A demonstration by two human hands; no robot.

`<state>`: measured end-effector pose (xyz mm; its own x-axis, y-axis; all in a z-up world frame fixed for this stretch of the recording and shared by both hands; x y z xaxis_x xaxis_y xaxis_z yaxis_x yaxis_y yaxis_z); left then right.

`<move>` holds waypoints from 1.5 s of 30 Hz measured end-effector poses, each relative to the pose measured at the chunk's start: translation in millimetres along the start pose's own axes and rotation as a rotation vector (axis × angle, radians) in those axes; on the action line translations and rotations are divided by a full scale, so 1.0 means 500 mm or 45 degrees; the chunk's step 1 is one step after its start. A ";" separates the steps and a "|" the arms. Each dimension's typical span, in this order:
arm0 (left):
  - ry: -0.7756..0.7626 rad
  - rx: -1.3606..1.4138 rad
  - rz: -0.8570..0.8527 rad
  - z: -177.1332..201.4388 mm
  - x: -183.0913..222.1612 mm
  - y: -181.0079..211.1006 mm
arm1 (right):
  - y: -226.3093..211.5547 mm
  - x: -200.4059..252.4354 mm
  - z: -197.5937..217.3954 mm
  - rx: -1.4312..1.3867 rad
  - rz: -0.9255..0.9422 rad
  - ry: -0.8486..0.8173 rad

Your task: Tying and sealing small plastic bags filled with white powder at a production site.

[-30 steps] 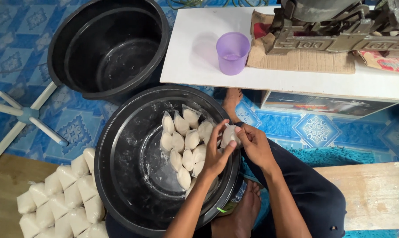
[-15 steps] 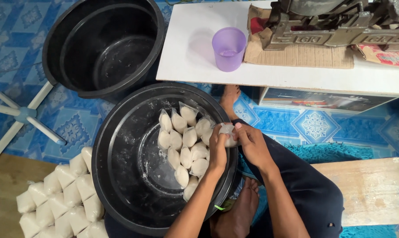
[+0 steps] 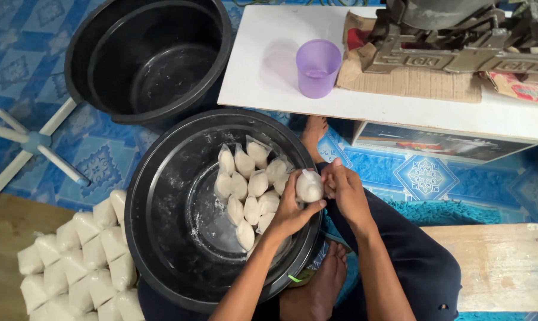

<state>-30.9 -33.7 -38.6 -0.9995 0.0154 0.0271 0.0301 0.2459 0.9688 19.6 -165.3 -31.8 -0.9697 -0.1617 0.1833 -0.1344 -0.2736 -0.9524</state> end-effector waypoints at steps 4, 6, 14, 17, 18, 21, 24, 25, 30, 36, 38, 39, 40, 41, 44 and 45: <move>0.058 -0.117 -0.168 0.008 0.033 0.069 | -0.030 0.012 0.004 -0.117 0.073 0.102; 0.051 -0.138 -0.350 0.011 0.051 0.109 | -0.024 0.014 0.003 -0.101 0.097 0.149; 0.278 -0.443 -0.565 0.077 0.166 0.211 | -0.007 0.090 -0.113 -0.490 0.265 -0.594; 0.430 -0.516 -0.610 0.098 0.227 0.251 | -0.018 0.152 -0.174 -0.569 0.325 -0.754; 0.496 -0.535 -0.615 0.105 0.250 0.266 | -0.022 0.174 -0.198 -0.579 0.310 -0.781; 0.545 -0.452 -0.529 0.153 0.324 0.267 | -0.052 0.251 -0.266 -0.614 0.257 -0.860; 0.749 -0.590 -0.603 0.242 0.415 0.259 | -0.072 0.304 -0.336 -0.663 0.201 -0.931; 0.783 -0.594 -0.589 0.282 0.449 0.243 | -0.072 0.314 -0.356 -0.659 0.184 -0.964; 1.991 -0.834 -0.805 0.548 0.669 0.066 | -0.062 0.349 -0.449 -0.772 0.075 -1.083; 2.847 -1.172 0.768 0.762 0.997 -0.353 | -0.108 0.388 -0.564 -0.498 0.052 -1.144; 2.876 -1.298 0.827 0.754 1.009 -0.398 | -0.109 0.407 -0.606 -0.466 -0.052 -1.095; 2.896 -1.428 0.864 0.750 1.013 -0.420 | -0.107 0.415 -0.626 -0.438 -0.140 -1.035; 2.892 -1.426 0.883 0.742 1.004 -0.386 | -0.110 0.425 -0.646 -0.429 -0.152 -1.037; 2.848 -1.209 0.945 0.738 0.995 -0.356 | -0.114 0.433 -0.666 -0.394 -0.143 -1.011; 2.767 -1.008 1.031 0.735 0.983 -0.328 | -0.127 0.453 -0.717 -0.328 -0.139 -0.973; 2.759 -1.017 1.042 0.737 0.982 -0.328 | -0.130 0.457 -0.732 -0.307 -0.127 -0.972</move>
<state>-523.4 290.7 -274.9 0.5667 -0.8155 -0.1178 0.7443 0.4453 0.4978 -268.1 162.6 -16.9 -0.5553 -0.7743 0.3033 -0.3383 -0.1229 -0.9330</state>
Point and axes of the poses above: each hand's wrist, its own x-axis away from the middle knuckle, its own z-axis out of the back of the hand, y = z × x, the point moved 2 cm from there along -x, towards the middle knuckle, and after that the axes turned 15 degrees about x, right-handed, at the moved point
